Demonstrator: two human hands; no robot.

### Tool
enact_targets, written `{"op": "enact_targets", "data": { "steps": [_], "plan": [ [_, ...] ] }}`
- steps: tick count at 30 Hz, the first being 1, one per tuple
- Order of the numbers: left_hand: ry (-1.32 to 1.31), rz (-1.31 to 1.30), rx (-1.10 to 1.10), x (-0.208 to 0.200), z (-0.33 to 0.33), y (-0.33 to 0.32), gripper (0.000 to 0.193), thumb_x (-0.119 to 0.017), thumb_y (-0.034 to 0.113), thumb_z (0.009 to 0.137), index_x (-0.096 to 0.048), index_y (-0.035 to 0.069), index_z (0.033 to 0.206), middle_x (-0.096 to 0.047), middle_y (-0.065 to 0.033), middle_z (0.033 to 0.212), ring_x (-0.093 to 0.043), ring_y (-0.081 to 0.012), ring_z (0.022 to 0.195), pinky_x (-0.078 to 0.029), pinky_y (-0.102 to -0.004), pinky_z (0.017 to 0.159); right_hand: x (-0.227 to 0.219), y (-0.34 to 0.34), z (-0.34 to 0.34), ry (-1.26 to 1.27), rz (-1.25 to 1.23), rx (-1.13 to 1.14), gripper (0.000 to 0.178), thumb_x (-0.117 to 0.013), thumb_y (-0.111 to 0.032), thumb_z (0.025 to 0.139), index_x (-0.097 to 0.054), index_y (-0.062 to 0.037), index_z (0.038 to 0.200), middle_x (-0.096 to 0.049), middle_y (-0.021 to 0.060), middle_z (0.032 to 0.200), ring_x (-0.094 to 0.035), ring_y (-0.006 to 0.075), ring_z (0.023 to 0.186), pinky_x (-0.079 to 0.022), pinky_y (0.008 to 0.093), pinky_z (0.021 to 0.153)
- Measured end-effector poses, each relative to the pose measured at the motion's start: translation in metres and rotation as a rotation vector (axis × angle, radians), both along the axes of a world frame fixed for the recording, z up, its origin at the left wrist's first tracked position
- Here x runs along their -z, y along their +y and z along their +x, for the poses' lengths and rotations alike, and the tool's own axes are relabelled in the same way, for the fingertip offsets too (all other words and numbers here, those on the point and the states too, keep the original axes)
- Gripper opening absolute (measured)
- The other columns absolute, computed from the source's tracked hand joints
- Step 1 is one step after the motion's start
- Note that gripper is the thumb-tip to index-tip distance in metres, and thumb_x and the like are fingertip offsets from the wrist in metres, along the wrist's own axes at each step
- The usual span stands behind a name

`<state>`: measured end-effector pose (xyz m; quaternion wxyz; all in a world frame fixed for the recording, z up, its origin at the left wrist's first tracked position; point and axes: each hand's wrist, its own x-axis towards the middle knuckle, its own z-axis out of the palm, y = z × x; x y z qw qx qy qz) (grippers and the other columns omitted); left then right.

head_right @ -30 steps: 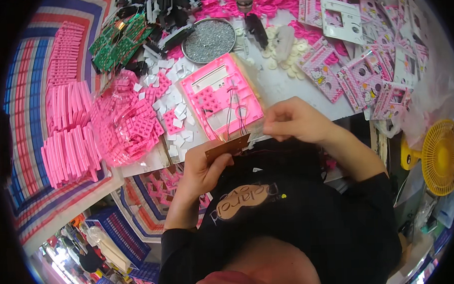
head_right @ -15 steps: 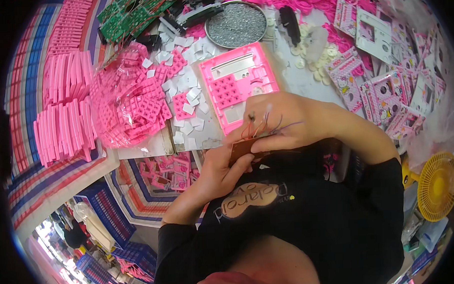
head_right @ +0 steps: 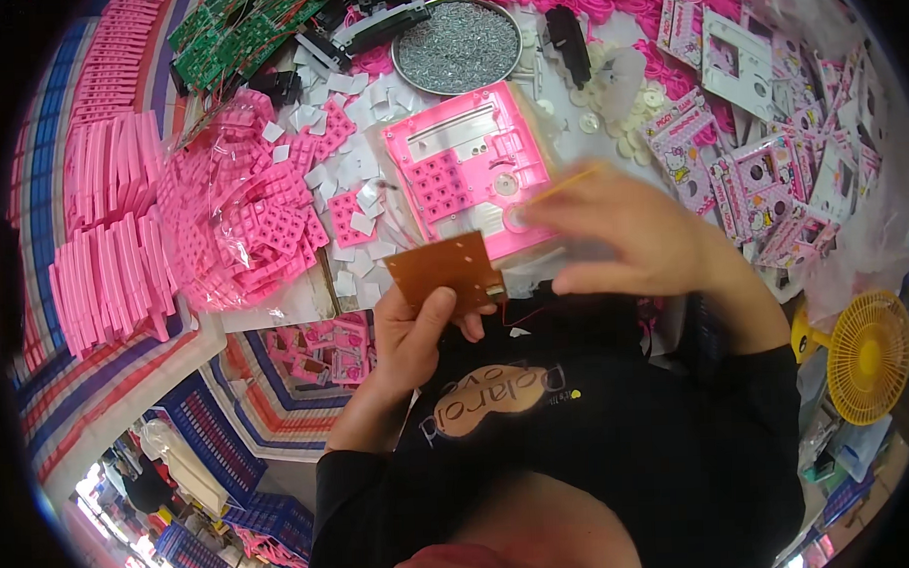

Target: The recorder is assembling electronic toy components, including wiring and circuit boards into a plastic toy casing using an electric screwdriver.

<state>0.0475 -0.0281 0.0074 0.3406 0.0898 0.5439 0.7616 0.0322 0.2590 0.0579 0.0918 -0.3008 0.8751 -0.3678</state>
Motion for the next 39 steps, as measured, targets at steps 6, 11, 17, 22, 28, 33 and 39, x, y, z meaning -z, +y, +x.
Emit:
{"op": "enact_targets", "data": {
  "steps": [6,11,17,22,28,33,39],
  "plan": [
    [0.115,-0.195,0.378,-0.004,0.003,0.007,0.032,-0.045,0.01,0.106,-0.052,-0.002,0.135,-0.068,-0.0122,0.117,-0.065,-0.0118,0.08,-0.055,-0.0252,0.069,-0.002,-0.036,-0.022,-0.488,-0.311,-0.096,0.048,-0.074,-0.032,0.089,-0.067,-0.0034,0.127,-0.069,0.0151,0.114,-0.064,0.0268,0.102,-0.049,0.0378,0.09],
    [-0.395,0.039,0.189,0.006,0.008,-0.009,0.06,-0.049,0.003,0.102,-0.024,0.002,0.156,-0.047,-0.0183,0.147,-0.068,-0.0195,0.095,-0.058,-0.0283,0.078,0.039,-0.036,-0.061,-0.434,-0.37,0.198,0.032,-0.071,-0.012,0.089,-0.07,0.0005,0.118,-0.074,0.0101,0.104,-0.068,0.0175,0.09,-0.054,0.0318,0.081],
    [0.218,-0.516,0.209,-0.009,0.015,-0.027,0.058,-0.067,0.005,0.093,-0.045,0.0,0.147,-0.063,-0.0183,0.128,-0.069,-0.0162,0.093,-0.056,-0.0268,0.073,0.066,-0.052,-0.093,-0.309,-0.26,0.076,0.035,-0.072,-0.011,0.088,-0.067,0.0003,0.121,-0.075,0.013,0.107,-0.07,0.0234,0.092,-0.054,0.0349,0.082],
    [0.549,-0.829,0.1,-0.018,-0.008,-0.038,0.037,-0.073,0.005,0.086,-0.065,-0.001,0.121,-0.069,-0.0136,0.101,-0.067,-0.0141,0.077,-0.05,-0.0247,0.062,0.041,-0.074,-0.1,-0.298,0.205,0.112,0.033,-0.075,-0.014,0.085,-0.066,-0.0008,0.114,-0.071,0.018,0.109,-0.068,0.0366,0.097,-0.053,0.0407,0.081],
    [1.343,-0.998,0.128,0.004,-0.048,-0.005,0.053,-0.075,0.037,0.084,-0.064,0.002,0.122,-0.063,-0.0106,0.125,-0.057,-0.0242,0.124,-0.035,-0.0481,0.105,0.035,-0.084,-0.086,0.311,0.298,0.328,0.052,-0.076,-0.02,0.08,-0.057,-0.0034,0.126,-0.065,0.0187,0.115,-0.06,0.039,0.11,-0.051,0.0437,0.087],
    [1.373,-1.062,0.202,0.007,-0.044,-0.003,0.063,-0.074,0.045,0.083,-0.062,0.0,0.125,-0.06,-0.0111,0.132,-0.053,-0.0243,0.131,-0.031,-0.0494,0.107,0.048,-0.062,-0.056,0.501,0.16,0.213,0.055,-0.073,-0.021,0.078,-0.059,0.001,0.127,-0.061,0.0193,0.126,-0.055,0.0358,0.121,-0.046,0.042,0.1],
    [1.34,-1.049,0.273,-0.006,-0.053,0.0,0.065,-0.075,0.047,0.08,-0.062,-0.001,0.122,-0.06,-0.0127,0.134,-0.056,-0.0255,0.126,-0.043,-0.0441,0.093,0.046,-0.078,-0.019,0.413,0.417,0.007,0.052,-0.068,-0.022,0.077,-0.065,0.008,0.119,-0.059,0.0214,0.135,-0.053,0.0335,0.127,-0.042,0.045,0.106]
  ]
}}
